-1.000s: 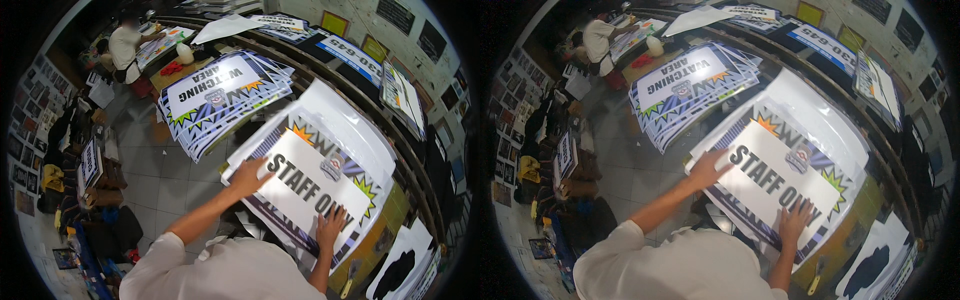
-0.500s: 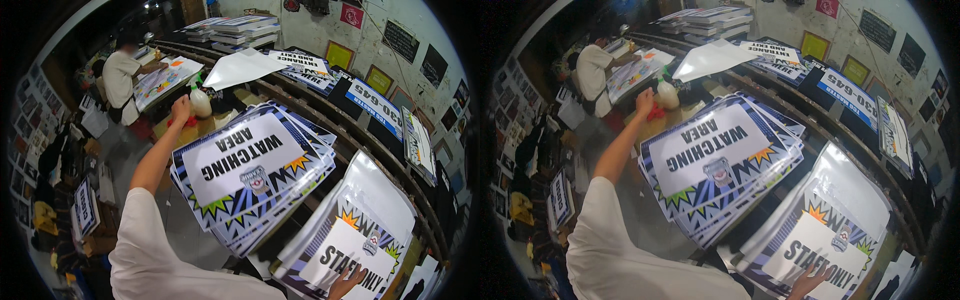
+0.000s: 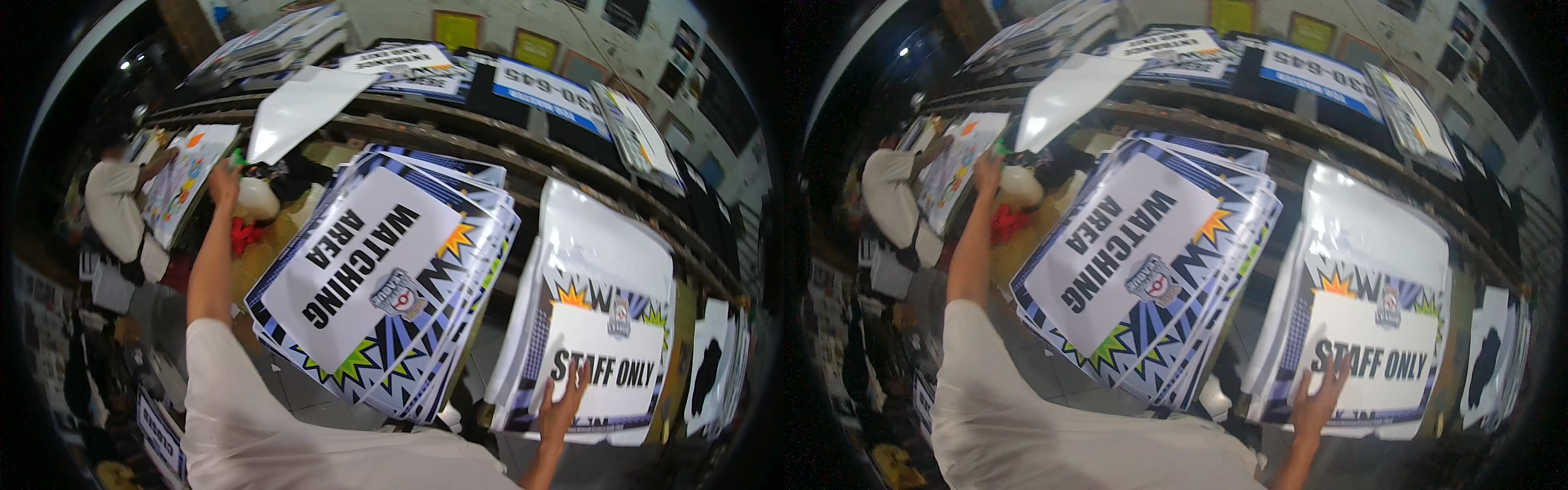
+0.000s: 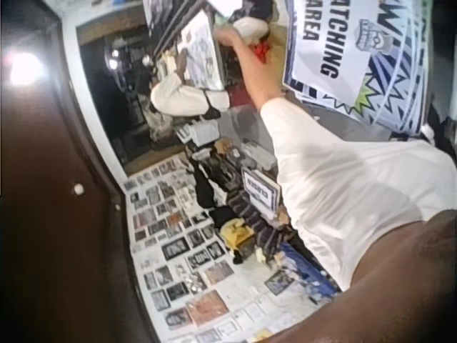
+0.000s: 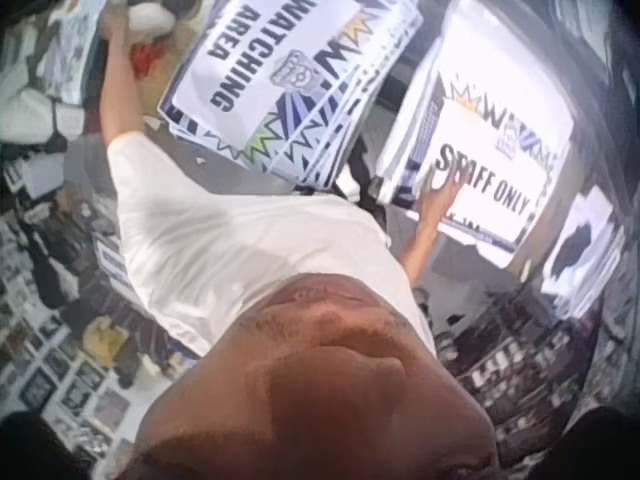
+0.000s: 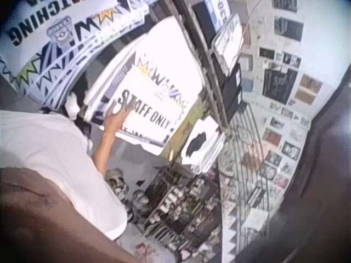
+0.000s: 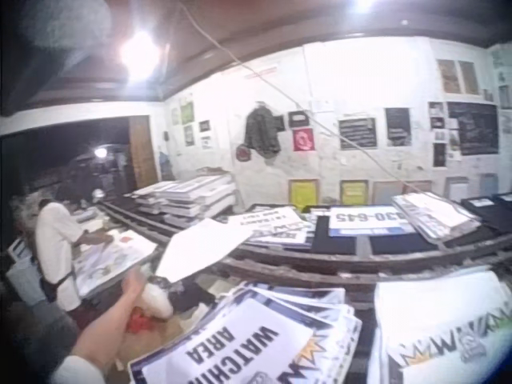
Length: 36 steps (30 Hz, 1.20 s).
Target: The person applies a clear protective film to printed signs using a squeegee tool to smooth out bubbles and a cloth to wipe the surface. They handle multiple signs, including 'CLOSED' and 'STAFF ONLY', peeling backing layers and smoothing the film before stacking the finished items.
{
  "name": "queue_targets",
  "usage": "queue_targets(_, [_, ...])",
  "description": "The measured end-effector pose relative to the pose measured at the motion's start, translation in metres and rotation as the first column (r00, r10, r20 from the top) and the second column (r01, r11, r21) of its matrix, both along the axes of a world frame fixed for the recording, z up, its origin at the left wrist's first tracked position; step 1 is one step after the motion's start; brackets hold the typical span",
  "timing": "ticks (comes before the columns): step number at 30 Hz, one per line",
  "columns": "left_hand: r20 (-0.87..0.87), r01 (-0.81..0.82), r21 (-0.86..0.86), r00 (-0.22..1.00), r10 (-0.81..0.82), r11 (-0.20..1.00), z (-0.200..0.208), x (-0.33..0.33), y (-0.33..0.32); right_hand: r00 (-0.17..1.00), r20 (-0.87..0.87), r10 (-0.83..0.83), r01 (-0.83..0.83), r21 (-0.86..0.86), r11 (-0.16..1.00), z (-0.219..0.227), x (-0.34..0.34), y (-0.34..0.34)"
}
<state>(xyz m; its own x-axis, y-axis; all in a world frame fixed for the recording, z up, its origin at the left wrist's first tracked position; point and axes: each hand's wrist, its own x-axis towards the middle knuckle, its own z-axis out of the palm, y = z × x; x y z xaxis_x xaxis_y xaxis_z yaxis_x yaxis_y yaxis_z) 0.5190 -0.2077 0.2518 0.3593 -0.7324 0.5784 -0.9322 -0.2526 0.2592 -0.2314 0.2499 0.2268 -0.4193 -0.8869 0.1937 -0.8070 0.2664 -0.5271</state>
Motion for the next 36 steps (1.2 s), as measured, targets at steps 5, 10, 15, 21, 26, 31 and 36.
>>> queue_targets(5, [-0.091, 0.186, -0.049, 0.977, -0.190, 0.981, 0.094, -0.158, 0.073, 0.985, 0.032, 0.169, -0.166, -0.095, 0.982, 0.015, 0.016, -0.027])
queue_targets(10, [-0.047, 0.440, -0.033, 0.896, -0.441, 0.897, 0.163, -0.353, 0.199, 0.814, 0.101, 0.572, -0.514, -0.333, 0.791, 0.053, 0.048, -0.068])
queue_targets(15, [-0.492, 0.716, -0.158, 0.540, -0.683, 0.680, 0.155, -0.532, 0.313, 0.690, -0.093, 0.718, -0.648, -0.521, 0.555, 0.086, 0.026, -0.069])
queue_targets(21, [-0.863, 0.815, -0.218, 0.096, -0.496, 0.537, 0.089, -0.713, 0.425, 0.893, 0.079, 0.444, -0.407, -0.281, 0.869, 0.084, -0.089, 0.019])
queue_targets(26, [-0.942, 0.944, -0.153, -0.050, -0.333, 0.291, 0.078, -0.803, 0.490, 0.956, 0.260, 0.139, -0.080, -0.224, 0.971, 0.053, -0.188, 0.105])
queue_targets(31, [-0.857, 0.966, -0.058, 0.081, -0.509, 0.252, 0.076, -0.825, 0.504, 0.747, 0.653, -0.123, 0.246, -0.099, 0.964, 0.047, -0.273, 0.170])
queue_targets(36, [-0.863, 0.927, -0.051, 0.146, -0.483, 0.372, 0.058, -0.806, 0.502, 0.791, 0.546, -0.277, 0.245, 0.132, 0.960, 0.053, -0.330, 0.216])
